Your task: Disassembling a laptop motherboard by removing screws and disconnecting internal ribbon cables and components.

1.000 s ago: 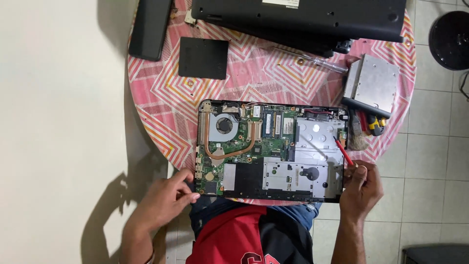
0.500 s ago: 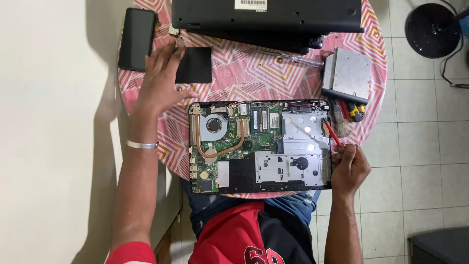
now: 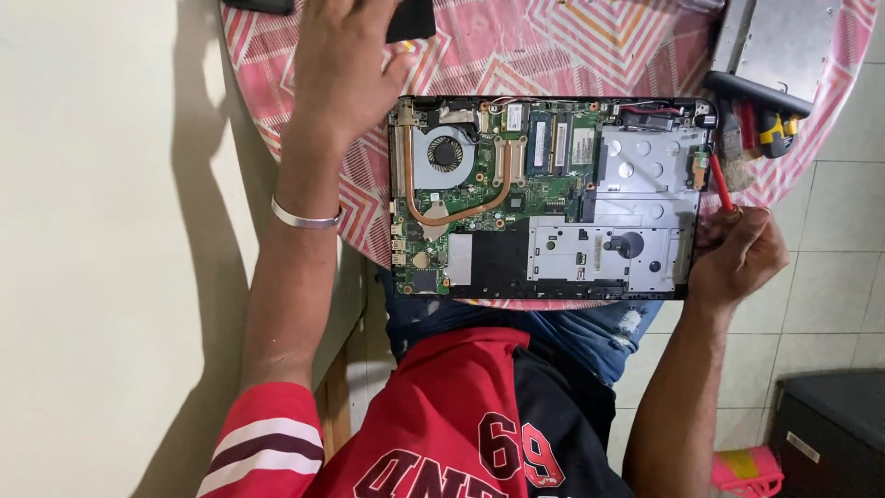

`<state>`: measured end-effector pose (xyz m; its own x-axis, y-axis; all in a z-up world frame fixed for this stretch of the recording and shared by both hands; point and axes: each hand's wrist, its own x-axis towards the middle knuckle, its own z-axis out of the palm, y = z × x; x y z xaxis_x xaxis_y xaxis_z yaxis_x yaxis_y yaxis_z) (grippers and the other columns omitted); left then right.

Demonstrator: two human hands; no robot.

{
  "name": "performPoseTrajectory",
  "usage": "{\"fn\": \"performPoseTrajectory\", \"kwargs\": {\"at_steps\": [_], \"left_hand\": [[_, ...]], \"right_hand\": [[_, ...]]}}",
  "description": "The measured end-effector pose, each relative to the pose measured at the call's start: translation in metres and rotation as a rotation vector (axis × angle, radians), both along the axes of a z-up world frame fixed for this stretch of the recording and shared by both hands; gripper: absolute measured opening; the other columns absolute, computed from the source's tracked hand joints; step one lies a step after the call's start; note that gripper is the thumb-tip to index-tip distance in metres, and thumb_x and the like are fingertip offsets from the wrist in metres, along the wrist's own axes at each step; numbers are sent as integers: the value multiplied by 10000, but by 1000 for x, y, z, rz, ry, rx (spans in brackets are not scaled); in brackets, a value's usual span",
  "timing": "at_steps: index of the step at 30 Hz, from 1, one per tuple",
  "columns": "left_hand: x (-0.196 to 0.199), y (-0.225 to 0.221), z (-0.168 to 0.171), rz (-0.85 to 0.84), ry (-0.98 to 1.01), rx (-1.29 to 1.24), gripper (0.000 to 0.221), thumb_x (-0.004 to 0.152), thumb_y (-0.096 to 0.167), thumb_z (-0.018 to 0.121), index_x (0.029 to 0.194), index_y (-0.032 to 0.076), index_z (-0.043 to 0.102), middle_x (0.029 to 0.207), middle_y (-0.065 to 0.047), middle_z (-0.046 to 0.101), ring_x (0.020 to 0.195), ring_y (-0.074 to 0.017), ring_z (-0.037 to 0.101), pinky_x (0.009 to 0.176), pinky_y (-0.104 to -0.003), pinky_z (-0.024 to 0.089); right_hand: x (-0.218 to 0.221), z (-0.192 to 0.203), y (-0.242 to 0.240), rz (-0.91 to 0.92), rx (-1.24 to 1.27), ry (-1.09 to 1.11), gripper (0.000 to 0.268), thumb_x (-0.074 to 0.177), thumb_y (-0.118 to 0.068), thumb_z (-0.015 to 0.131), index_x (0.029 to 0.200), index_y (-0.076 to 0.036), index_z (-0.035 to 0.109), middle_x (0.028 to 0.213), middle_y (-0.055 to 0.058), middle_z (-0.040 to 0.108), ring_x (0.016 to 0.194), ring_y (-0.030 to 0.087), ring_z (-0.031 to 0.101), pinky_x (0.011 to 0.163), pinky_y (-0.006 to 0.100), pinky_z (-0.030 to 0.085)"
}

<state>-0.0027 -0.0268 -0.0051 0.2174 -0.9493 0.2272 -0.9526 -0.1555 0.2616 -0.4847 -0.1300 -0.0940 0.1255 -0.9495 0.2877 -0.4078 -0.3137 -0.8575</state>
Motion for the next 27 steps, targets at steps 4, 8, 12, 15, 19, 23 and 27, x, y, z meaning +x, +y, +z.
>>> {"fn": "performPoseTrajectory", "kwargs": {"at_steps": [4, 8, 12, 15, 19, 23, 27], "left_hand": [[-35, -7, 7, -218, 74, -143, 276, 894, 70, 847, 1137, 136, 735, 1076, -24, 652, 1034, -256, 553, 720, -416, 486], [-44, -19, -8, -264, 211, -161, 169, 944, -10, 762, 1066, 100, 726, 1013, -36, 673, 908, -287, 541, 710, -440, 431], [-56, -32, -23, -311, 223, -156, 149, 912, 46, 835, 1041, 77, 768, 943, -75, 673, 888, -264, 624, 790, -397, 540], [-66, -43, -34, -313, 232, -90, 188, 878, 84, 858, 1054, 91, 790, 922, -70, 660, 880, -259, 641, 806, -394, 559], [-62, -51, -40, -315, 287, -11, 51, 935, 115, 810, 984, 115, 822, 874, -48, 664, 826, -228, 645, 716, -379, 561], [-53, -47, -22, -332, 355, -2, 70, 969, 41, 750, 1022, 36, 797, 963, -108, 711, 866, -236, 677, 771, -357, 578], [-43, -45, -21, -341, 312, -92, 120, 947, -69, 716, 985, 28, 777, 987, -115, 709, 875, -248, 686, 748, -375, 594]], "right_hand": [[3, 1, -1, 0, -2, -1, 667, 1195, -574, 427, 908, 0, 608, 722, 104, 596, 604, 164, 548, 577, 314, 466], [3, 1, -2, 18, -14, -22, 611, 1194, -538, 434, 913, -17, 584, 726, 94, 587, 592, 149, 534, 558, 304, 459], [5, 5, 0, 8, -13, -18, 607, 1185, -545, 438, 896, -29, 577, 716, 76, 581, 596, 143, 534, 565, 303, 469], [9, 9, 1, 5, -11, 5, 632, 1185, -554, 431, 885, -21, 591, 717, 79, 593, 595, 141, 536, 562, 300, 461], [8, 5, -1, 34, -16, -5, 608, 1169, -554, 436, 924, -31, 627, 718, 51, 585, 596, 123, 537, 562, 290, 472], [13, 10, 2, 7, -6, -9, 608, 1179, -530, 440, 902, -20, 623, 713, 58, 588, 602, 126, 538, 564, 284, 471], [18, 18, 4, 9, 8, -22, 611, 1177, -519, 435, 911, -6, 633, 723, 71, 606, 602, 132, 544, 570, 281, 474]]}}
